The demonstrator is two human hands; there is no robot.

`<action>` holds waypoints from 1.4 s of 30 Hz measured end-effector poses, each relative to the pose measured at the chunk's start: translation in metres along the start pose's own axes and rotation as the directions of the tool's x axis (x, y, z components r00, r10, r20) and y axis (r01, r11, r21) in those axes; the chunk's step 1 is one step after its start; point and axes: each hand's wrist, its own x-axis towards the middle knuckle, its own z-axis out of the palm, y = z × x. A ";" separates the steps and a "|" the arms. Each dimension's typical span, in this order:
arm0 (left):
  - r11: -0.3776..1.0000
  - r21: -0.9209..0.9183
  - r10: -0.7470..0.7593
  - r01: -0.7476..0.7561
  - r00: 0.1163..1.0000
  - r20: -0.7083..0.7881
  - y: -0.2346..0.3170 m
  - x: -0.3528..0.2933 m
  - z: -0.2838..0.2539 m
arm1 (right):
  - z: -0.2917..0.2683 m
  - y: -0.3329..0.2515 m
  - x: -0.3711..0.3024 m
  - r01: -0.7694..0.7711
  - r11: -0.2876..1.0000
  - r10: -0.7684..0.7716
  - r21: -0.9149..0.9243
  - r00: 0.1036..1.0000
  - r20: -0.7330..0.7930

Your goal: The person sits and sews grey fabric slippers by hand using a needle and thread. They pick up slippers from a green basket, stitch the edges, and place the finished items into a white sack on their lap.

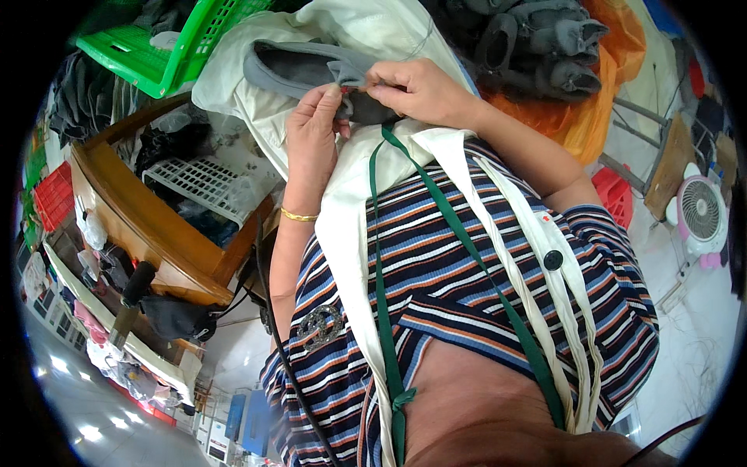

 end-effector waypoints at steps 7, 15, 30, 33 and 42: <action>0.992 -0.113 -0.052 0.051 0.999 -0.005 -0.001 -0.006 0.002 | -0.002 -0.004 0.000 -0.263 0.932 0.225 0.249 0.959 0.171; 0.995 -0.027 -0.098 0.098 0.995 0.005 0.002 -0.008 0.000 | 0.003 -0.007 -0.001 -0.376 0.896 0.336 0.236 0.922 0.194; 0.997 0.054 -0.061 0.061 0.998 -0.003 0.000 -0.010 0.005 | 0.007 0.001 -0.004 -0.367 0.853 0.315 0.371 0.929 0.195; 0.997 -0.025 -0.072 0.072 0.997 -0.026 0.002 -0.012 0.007 | 0.007 -0.004 -0.006 -0.306 0.880 0.260 0.363 0.950 0.172; 0.977 0.192 -0.095 0.088 0.995 0.027 0.005 -0.006 0.010 | -0.005 -0.013 0.001 -0.440 0.832 0.389 0.338 0.897 0.210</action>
